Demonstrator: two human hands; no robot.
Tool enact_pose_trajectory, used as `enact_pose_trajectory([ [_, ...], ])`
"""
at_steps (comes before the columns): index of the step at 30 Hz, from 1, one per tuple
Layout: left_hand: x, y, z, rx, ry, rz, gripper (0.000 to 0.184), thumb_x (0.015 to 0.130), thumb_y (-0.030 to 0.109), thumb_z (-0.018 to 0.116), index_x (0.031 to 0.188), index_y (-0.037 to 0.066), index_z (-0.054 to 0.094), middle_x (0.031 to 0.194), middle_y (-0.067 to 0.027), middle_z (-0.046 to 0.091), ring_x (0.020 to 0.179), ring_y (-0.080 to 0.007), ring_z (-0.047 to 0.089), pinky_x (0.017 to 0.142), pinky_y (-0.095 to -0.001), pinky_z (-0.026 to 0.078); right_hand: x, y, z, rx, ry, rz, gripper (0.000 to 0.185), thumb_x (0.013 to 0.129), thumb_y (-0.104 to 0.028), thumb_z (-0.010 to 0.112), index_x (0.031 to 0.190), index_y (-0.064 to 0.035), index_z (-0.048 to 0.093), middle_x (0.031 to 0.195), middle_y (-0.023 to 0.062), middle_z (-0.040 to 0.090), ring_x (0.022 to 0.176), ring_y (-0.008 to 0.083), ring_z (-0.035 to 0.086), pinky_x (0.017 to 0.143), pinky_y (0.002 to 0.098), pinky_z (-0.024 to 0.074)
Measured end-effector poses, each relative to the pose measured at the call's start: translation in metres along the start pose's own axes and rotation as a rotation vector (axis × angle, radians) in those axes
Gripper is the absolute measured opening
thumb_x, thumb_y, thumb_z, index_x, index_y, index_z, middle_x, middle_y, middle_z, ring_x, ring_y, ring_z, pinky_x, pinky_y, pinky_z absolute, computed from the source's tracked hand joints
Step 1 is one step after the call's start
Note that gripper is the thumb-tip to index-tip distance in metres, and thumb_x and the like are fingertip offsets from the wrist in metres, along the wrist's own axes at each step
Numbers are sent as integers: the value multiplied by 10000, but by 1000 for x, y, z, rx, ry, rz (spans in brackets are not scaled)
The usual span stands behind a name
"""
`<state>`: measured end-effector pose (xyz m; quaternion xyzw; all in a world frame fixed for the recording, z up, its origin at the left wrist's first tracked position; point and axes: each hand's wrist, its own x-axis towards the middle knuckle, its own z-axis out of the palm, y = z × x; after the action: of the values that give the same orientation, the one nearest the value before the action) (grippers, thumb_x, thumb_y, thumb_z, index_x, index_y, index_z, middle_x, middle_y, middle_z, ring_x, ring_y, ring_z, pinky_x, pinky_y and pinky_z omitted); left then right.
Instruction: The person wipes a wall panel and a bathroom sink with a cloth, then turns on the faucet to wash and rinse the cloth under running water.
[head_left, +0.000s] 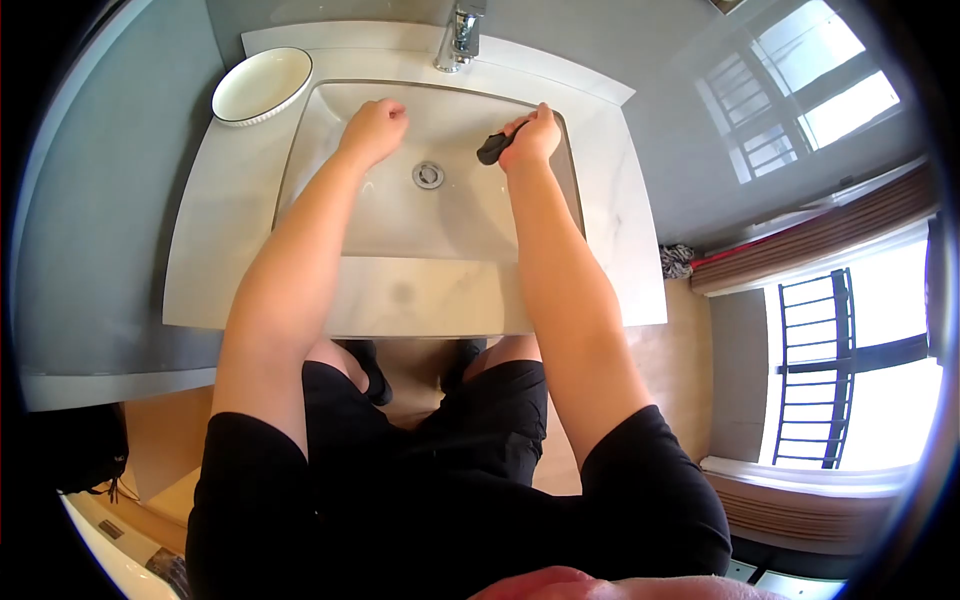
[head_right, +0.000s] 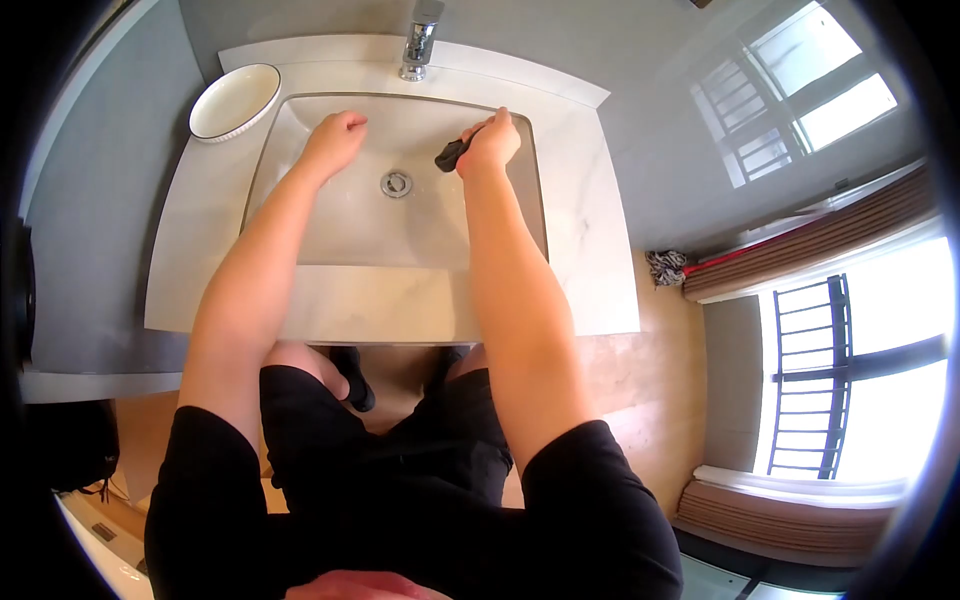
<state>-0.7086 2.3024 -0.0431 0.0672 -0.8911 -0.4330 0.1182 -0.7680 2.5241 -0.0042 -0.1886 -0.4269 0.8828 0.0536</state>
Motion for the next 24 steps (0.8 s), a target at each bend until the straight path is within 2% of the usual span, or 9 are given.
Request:
enact_pose_trajectory([
  [5, 1, -10, 2, 32, -7, -27, 370, 903, 213, 560, 1196, 13, 665, 1120, -176, 697, 1062, -303, 652, 908, -374, 496, -10, -24, 7, 54, -139, -120, 328, 972, -252, 480, 704, -105, 361, 567, 45, 371, 479, 200, 364, 509, 393, 389],
  [10, 5, -23, 4, 19, -75, -8, 379, 922, 204, 539, 1234, 16, 643, 1078, -134, 695, 927, -220, 649, 823, -341, 515, -36, -54, 4, 171, -257, -228, 299, 952, -239, 447, 703, -104, 352, 559, 49, 366, 516, 196, 368, 545, 403, 402],
  [12, -1, -20, 8, -19, -72, -26, 388, 912, 229, 542, 1219, 18, 651, 1111, -156, 696, 996, -272, 651, 867, -365, 508, -33, -60, 1, 184, -256, -303, 274, 938, -219, 444, 708, -102, 352, 561, 52, 364, 533, 197, 375, 544, 389, 387],
  [13, 0, -15, 7, -52, -31, -25, 398, 902, 254, 546, 1203, 20, 659, 1143, -179, 697, 1065, -325, 653, 912, -389, 501, -16, -46, -2, 171, -255, -302, 274, 938, -219, 444, 708, -102, 352, 561, 52, 364, 533, 197, 375, 544, 389, 387],
  [15, -3, -13, 17, -106, -71, -95, 399, 908, 247, 552, 1213, 8, 650, 1151, -166, 698, 1086, -303, 649, 917, -379, 499, 1, -29, -10, 215, 83, -96, 273, 937, -214, 439, 711, -94, 344, 561, 58, 372, 524, 201, 375, 541, 382, 381],
  [17, 7, -17, 18, -25, -102, -43, 382, 933, 210, 537, 1252, 21, 628, 1053, -98, 689, 793, -168, 623, 762, -319, 508, 13, -40, -15, 62, -59, -169, 259, 928, -193, 437, 714, -84, 339, 564, 62, 389, 510, 202, 379, 536, 379, 382],
  [21, -15, 2, 9, -43, -194, -153, 375, 939, 218, 542, 1245, 20, 631, 1038, -90, 687, 777, -160, 618, 761, -312, 507, 12, -28, -7, 83, -21, -71, 282, 958, -225, 470, 729, -101, 362, 591, 39, 350, 549, 199, 340, 582, 394, 410],
  [23, -15, 9, 7, -91, -150, -174, 375, 934, 253, 560, 1207, 10, 644, 1040, -128, 709, 802, -204, 662, 772, -335, 516, 9, -33, -3, 53, -113, -49, 298, 957, -229, 482, 717, -108, 352, 590, 35, 321, 549, 196, 308, 584, 392, 398],
  [24, -18, 12, 8, -94, -148, -189, 375, 934, 253, 560, 1207, 10, 644, 1040, -128, 709, 802, -204, 662, 772, -335, 516, 9, -33, -4, 35, -118, -66, 286, 946, -214, 472, 720, -82, 356, 557, 58, 372, 462, 197, 365, 541, 388, 424],
])
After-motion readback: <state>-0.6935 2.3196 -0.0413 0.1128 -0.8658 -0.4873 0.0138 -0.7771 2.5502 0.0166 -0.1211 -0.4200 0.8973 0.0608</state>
